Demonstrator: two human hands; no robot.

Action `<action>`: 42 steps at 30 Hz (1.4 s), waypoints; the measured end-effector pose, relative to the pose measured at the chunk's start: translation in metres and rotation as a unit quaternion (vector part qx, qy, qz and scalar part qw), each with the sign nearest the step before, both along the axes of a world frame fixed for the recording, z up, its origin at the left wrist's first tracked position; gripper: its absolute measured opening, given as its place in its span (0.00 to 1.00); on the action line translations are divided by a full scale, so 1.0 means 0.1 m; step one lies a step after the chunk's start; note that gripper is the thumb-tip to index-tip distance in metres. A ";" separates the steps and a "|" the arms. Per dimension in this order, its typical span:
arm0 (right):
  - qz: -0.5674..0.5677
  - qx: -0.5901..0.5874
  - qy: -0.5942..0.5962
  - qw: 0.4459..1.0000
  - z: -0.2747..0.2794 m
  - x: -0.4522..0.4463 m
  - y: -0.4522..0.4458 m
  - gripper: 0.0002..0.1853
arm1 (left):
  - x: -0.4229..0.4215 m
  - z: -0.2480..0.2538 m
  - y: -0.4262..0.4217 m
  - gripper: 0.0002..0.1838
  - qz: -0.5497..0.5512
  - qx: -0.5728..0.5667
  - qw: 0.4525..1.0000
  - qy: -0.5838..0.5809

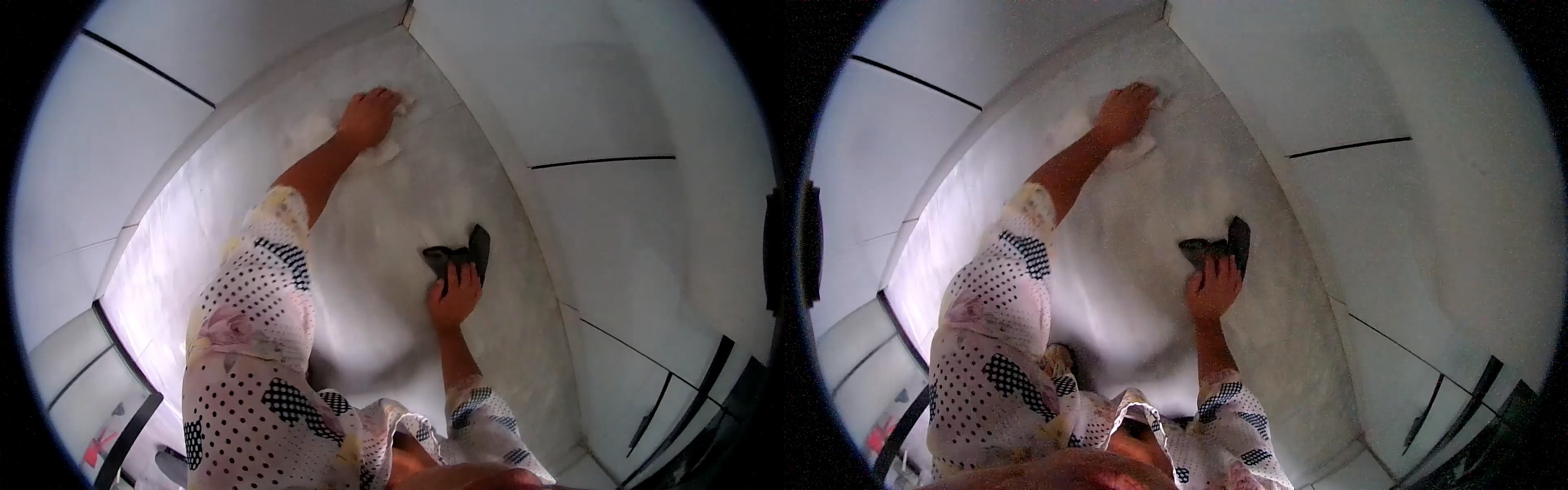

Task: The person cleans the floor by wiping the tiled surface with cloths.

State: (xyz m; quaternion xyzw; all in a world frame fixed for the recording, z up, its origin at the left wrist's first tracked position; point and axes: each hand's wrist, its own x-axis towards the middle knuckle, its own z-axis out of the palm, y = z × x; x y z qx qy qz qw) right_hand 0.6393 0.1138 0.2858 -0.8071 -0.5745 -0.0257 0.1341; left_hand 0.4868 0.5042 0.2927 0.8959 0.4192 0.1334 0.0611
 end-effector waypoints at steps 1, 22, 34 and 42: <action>0.002 0.004 0.001 1.000 -0.01 0.00 -0.01 0.23 | 0.05 0.04 0.06 0.23 0.004 -0.012 1.000 -0.005; 0.015 0.026 -0.014 0.999 -0.01 0.00 0.06 0.21 | 0.44 0.01 0.71 0.14 0.125 -0.118 0.985 0.004; 0.023 0.001 -0.012 1.000 -0.03 0.00 0.00 0.21 | 0.39 0.05 0.95 0.14 0.129 -0.130 0.983 0.027; 0.019 0.006 0.001 1.000 0.03 0.00 0.04 0.21 | 0.33 0.03 0.99 0.13 0.087 -0.077 0.991 0.072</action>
